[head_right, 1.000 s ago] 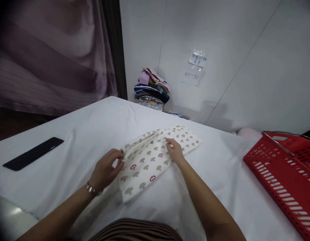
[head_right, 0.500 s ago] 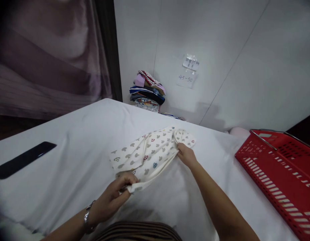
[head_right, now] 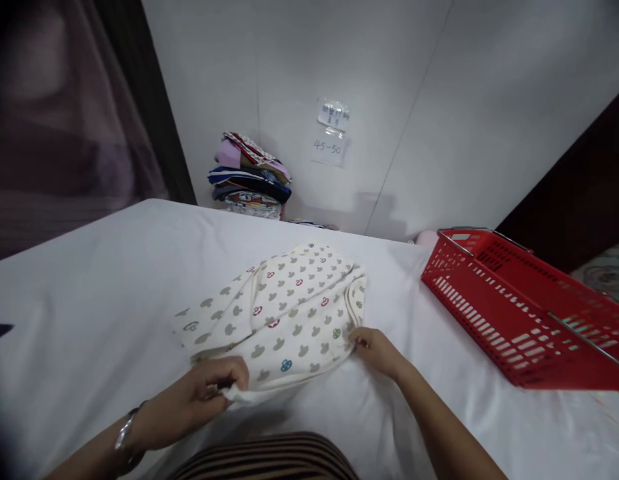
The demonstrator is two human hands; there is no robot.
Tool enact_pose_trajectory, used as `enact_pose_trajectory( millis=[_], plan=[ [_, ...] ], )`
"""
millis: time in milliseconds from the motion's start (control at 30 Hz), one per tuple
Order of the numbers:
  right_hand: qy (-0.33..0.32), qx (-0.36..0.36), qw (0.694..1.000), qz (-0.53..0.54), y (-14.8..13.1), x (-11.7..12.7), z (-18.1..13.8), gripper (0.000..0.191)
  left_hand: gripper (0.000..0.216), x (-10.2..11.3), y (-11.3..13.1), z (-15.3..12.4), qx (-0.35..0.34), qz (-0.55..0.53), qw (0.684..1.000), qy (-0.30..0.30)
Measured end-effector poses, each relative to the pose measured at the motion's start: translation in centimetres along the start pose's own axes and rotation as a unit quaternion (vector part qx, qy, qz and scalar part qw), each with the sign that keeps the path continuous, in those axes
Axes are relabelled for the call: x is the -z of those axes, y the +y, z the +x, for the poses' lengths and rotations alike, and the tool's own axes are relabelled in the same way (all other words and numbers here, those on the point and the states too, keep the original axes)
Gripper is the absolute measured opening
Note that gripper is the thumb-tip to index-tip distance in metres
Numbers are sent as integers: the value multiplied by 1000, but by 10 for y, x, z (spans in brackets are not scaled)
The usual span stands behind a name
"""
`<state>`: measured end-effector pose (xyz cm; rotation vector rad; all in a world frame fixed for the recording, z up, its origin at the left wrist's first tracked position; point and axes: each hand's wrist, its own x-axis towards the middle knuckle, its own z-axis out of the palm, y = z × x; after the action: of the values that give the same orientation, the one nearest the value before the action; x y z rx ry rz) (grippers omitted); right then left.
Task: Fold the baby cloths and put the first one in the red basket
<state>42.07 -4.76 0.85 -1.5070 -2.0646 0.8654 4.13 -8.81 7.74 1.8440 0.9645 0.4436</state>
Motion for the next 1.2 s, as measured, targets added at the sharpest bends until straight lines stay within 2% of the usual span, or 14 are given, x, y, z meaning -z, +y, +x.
enact_pose_trajectory(
  millis=[133, 200, 267, 367, 433, 600, 700, 767, 867, 1000, 1033, 1067, 1133, 1200],
  plan=[
    [116, -75, 990, 16, 3, 10, 26, 25, 22, 4, -5, 19, 39, -21, 996, -75],
    [178, -87, 980, -25, 4, 18, 51, 23, 26, 11, -8, 37, 39, 2, 998, -53],
    [212, -106, 968, -85, 6, 23, 79, 25, 29, 20, -15, 60, 39, 78, 996, 20],
    [218, -170, 947, -163, 12, 26, 119, 31, 29, 39, -33, 97, 87, 228, 957, 160],
    [219, -214, 931, -197, 18, 28, 141, 35, 28, 52, -47, 119, 107, 305, 923, 208],
    [223, -291, 910, -194, 40, 39, 178, 35, 42, 74, -77, 156, 187, 399, 868, 228],
    [220, -311, 908, -171, 53, 47, 187, 30, 47, 78, -90, 170, 225, 382, 867, 226],
    [221, -311, 910, -160, 60, 51, 189, 24, 39, 79, -94, 176, 227, 362, 873, 235],
    [233, -288, 917, -146, 65, 57, 186, 17, 24, 87, -91, 178, 217, 335, 880, 259],
    [273, -230, 927, -120, 61, 66, 177, 16, 37, 123, -77, 163, 207, 296, 871, 332],
    [282, -215, 929, -111, 58, 70, 173, 16, 39, 136, -73, 155, 211, 282, 861, 368],
    [289, -202, 930, -105, 55, 73, 170, 16, 38, 150, -71, 144, 209, 240, 844, 431],
    [308, -164, 934, -77, 47, 81, 161, 15, 39, 178, -72, 117, 201, 181, 800, 536],
    [332, -108, 937, -5, 38, 88, 151, 15, 43, 202, -82, 83, 224, 169, 751, 598]
  ],
)
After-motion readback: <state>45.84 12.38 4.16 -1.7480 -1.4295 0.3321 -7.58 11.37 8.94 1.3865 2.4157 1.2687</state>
